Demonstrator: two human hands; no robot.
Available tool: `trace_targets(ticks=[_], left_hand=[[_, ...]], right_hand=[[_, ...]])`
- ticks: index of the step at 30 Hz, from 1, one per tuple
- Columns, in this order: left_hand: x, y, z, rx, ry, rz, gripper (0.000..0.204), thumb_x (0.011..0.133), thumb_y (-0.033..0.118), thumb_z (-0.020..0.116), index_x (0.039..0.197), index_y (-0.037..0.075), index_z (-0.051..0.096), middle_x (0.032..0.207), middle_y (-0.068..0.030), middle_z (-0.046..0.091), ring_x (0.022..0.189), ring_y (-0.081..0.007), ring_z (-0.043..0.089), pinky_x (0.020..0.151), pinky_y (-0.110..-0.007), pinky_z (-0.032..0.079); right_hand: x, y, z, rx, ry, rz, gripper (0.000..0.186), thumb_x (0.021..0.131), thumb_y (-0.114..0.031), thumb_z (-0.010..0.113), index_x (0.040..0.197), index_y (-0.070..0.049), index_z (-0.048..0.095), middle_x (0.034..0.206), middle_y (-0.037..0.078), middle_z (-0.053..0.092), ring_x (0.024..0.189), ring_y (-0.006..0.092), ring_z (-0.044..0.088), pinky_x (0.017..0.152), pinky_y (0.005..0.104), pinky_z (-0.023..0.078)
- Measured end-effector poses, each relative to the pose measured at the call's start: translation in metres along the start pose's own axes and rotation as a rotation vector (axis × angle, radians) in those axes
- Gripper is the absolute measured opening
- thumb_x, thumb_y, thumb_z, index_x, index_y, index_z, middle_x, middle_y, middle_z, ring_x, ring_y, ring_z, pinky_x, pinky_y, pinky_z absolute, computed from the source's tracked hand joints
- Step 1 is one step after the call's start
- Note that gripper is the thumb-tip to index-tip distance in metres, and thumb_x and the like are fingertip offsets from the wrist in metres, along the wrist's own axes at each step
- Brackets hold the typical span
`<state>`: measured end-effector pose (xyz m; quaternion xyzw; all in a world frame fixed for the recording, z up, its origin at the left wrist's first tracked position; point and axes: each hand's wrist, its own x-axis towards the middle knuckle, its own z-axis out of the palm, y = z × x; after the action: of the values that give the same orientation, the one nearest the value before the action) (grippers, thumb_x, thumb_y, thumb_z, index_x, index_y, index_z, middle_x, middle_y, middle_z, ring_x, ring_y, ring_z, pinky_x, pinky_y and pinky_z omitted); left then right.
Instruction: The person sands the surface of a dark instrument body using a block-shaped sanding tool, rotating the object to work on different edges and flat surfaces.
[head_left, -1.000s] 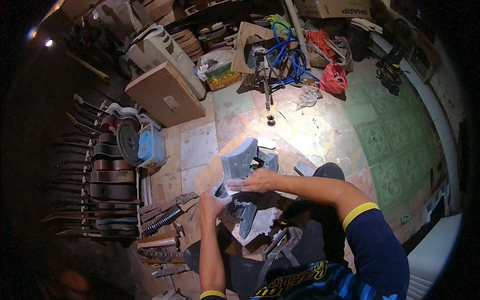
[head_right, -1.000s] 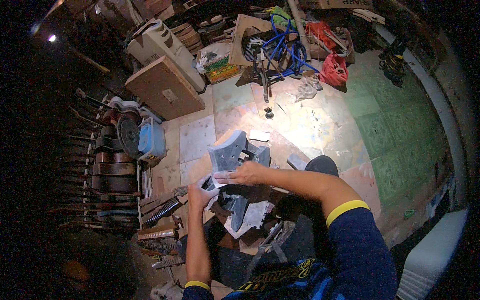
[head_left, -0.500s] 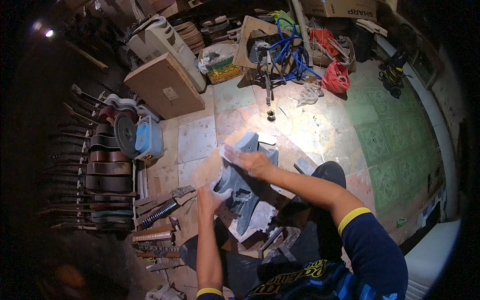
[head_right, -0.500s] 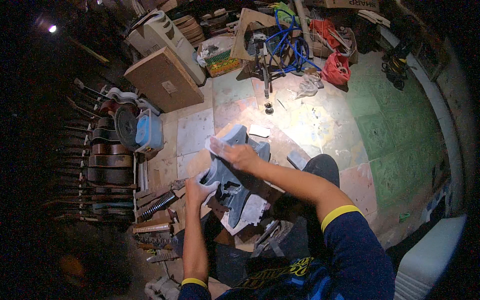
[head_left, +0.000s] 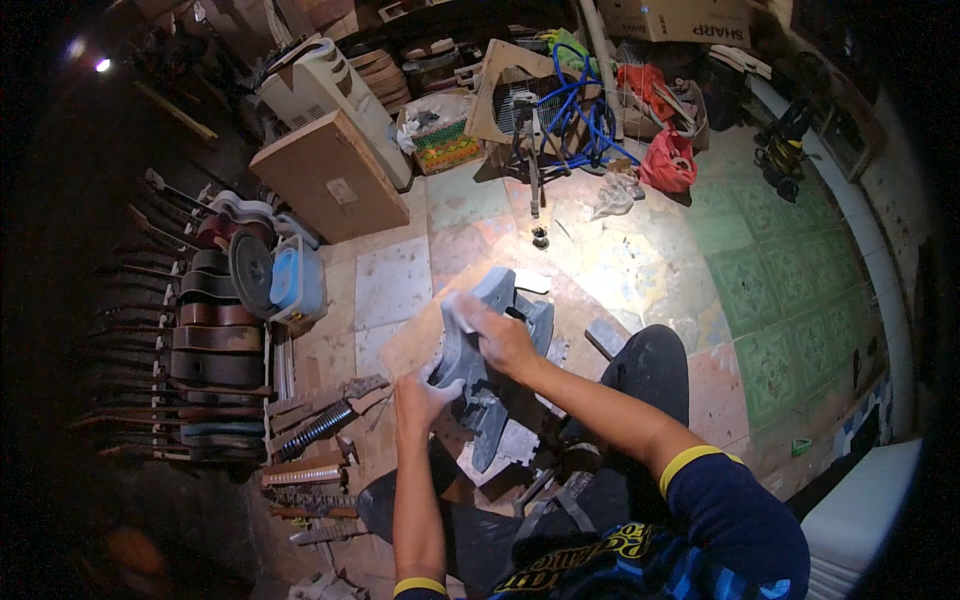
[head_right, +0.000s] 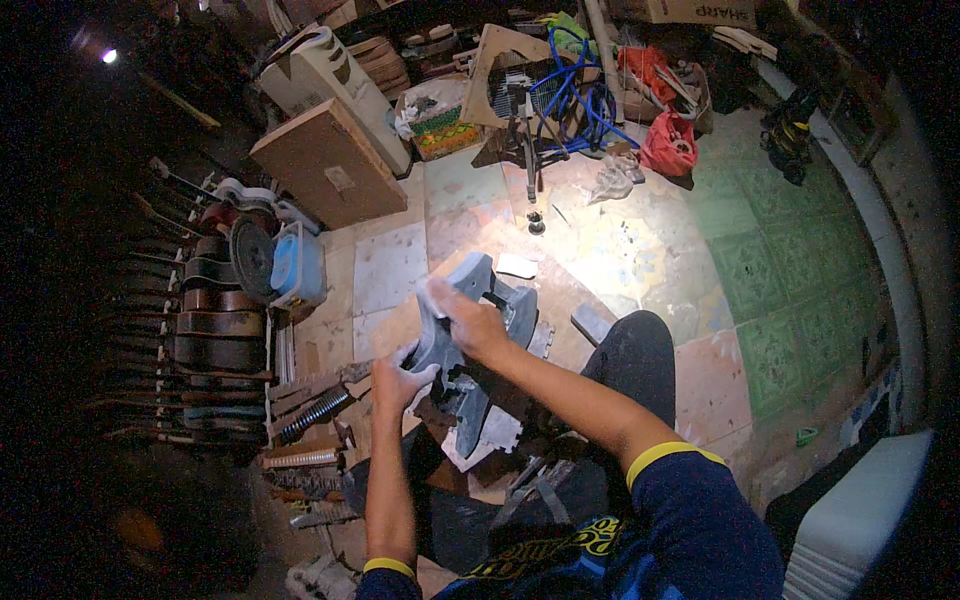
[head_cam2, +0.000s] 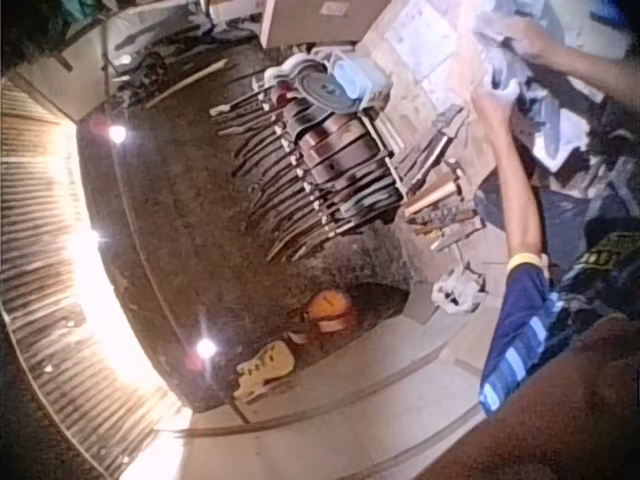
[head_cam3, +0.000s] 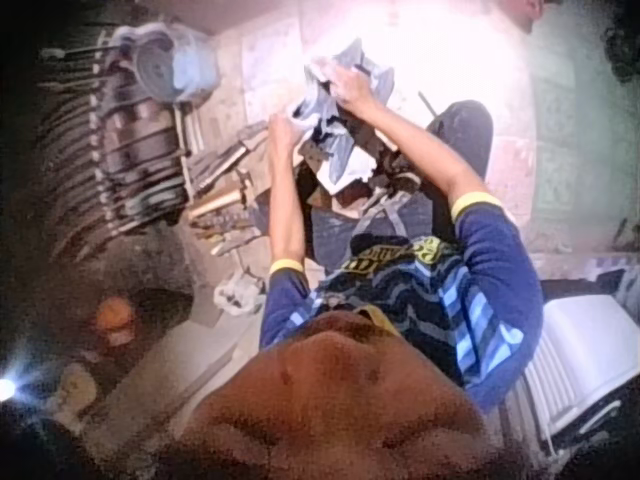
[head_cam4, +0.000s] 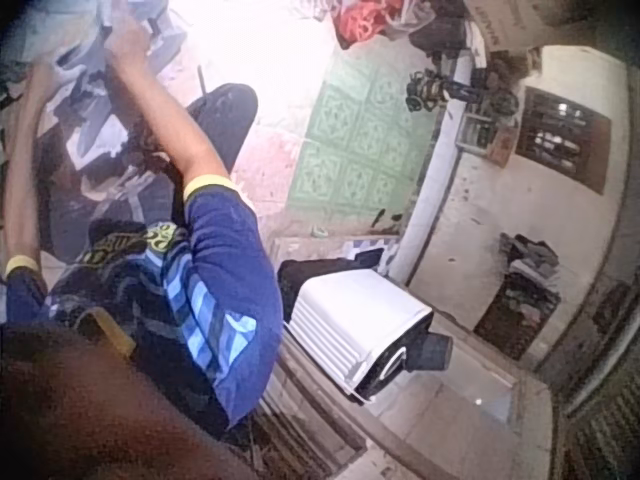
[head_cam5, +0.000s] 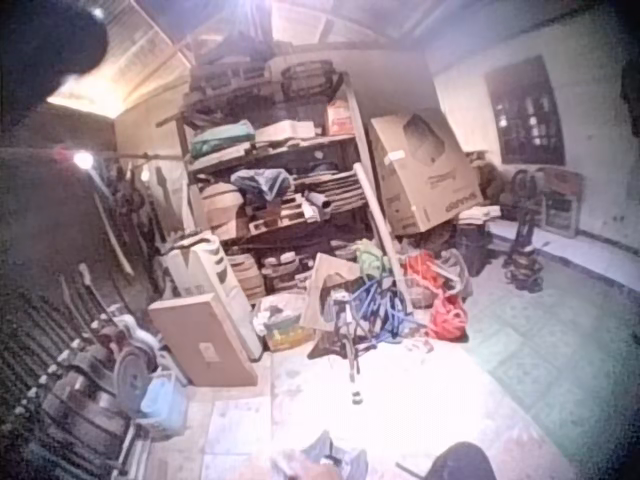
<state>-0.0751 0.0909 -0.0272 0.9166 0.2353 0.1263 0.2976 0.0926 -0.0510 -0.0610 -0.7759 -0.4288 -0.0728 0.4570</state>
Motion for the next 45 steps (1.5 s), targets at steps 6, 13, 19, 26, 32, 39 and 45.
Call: trace_targets(ticks=[6,13,19,26,32,39,45], left_hand=[[-0.003,0.009,0.000,0.044,0.014,-0.009,0.063,0.066,0.037,0.087,0.119,0.004,0.076,0.101,-0.0227,0.076,0.092,-0.0350,0.075,0.085,-0.040,0.059],[-0.011,0.034,-0.004,0.047,-0.012,-0.065,0.067,0.066,0.029,0.090,0.123,0.001,0.073,0.105,-0.0239,0.076,0.096,-0.0309,0.076,0.090,-0.038,0.058],[-0.022,0.042,-0.003,0.089,0.007,-0.035,0.063,0.068,0.026,0.089,0.123,0.000,0.073,0.107,-0.0239,0.076,0.098,-0.0312,0.076,0.091,-0.038,0.057],[-0.048,0.029,0.004,-0.262,0.047,-0.001,0.060,0.073,0.020,0.087,0.127,-0.001,0.070,0.117,-0.0197,0.074,0.108,-0.0267,0.071,0.098,-0.037,0.053],[-0.092,0.026,0.055,-0.442,0.402,-0.056,0.068,0.076,0.010,0.084,0.137,-0.005,0.058,0.133,-0.0151,0.063,0.124,-0.0259,0.059,0.110,-0.039,0.043],[-0.104,0.017,0.109,-0.924,0.566,0.038,0.071,0.084,0.026,0.080,0.141,-0.003,0.051,0.138,-0.0137,0.055,0.123,-0.0274,0.057,0.108,-0.040,0.044],[-0.109,-0.009,0.146,-0.913,0.005,-0.481,0.058,0.086,0.028,0.084,0.133,0.000,0.064,0.128,-0.0069,0.067,0.109,-0.0224,0.065,0.098,-0.036,0.052]], right_hand=[[0.010,0.038,-0.024,-0.087,0.078,0.273,0.061,0.093,-0.005,0.046,0.150,-0.025,0.051,0.141,0.014,0.061,0.108,0.0399,0.068,0.089,0.0476,0.056],[0.006,0.055,-0.057,-0.147,-0.021,0.435,0.062,0.091,-0.008,0.048,0.147,-0.031,0.055,0.147,0.008,0.058,0.098,0.0351,0.073,0.087,0.0446,0.060],[-0.024,0.039,-0.066,-0.121,-0.155,0.090,0.068,0.085,-0.003,0.053,0.148,-0.028,0.054,0.140,0.013,0.063,0.103,0.0355,0.072,0.088,0.0442,0.059],[-0.051,0.103,-0.073,0.031,0.384,0.310,0.049,0.087,0.002,0.052,0.134,-0.001,0.064,0.102,0.014,0.074,0.080,0.0250,0.073,0.065,0.0367,0.059],[-0.097,0.080,-0.085,1.078,0.379,1.195,0.058,0.091,-0.001,0.056,0.148,-0.001,0.046,0.080,0.003,0.059,0.058,0.0127,0.058,0.049,0.0258,0.048],[-0.095,0.077,-0.097,1.201,0.516,1.213,0.039,0.090,-0.005,0.057,0.128,-0.002,0.049,0.088,0.005,0.055,0.069,0.0161,0.059,0.060,0.0318,0.053],[-0.096,0.072,-0.099,1.239,0.536,1.174,0.039,0.091,-0.008,0.061,0.128,-0.003,0.051,0.098,0.007,0.059,0.079,0.0166,0.062,0.067,0.0319,0.055]])
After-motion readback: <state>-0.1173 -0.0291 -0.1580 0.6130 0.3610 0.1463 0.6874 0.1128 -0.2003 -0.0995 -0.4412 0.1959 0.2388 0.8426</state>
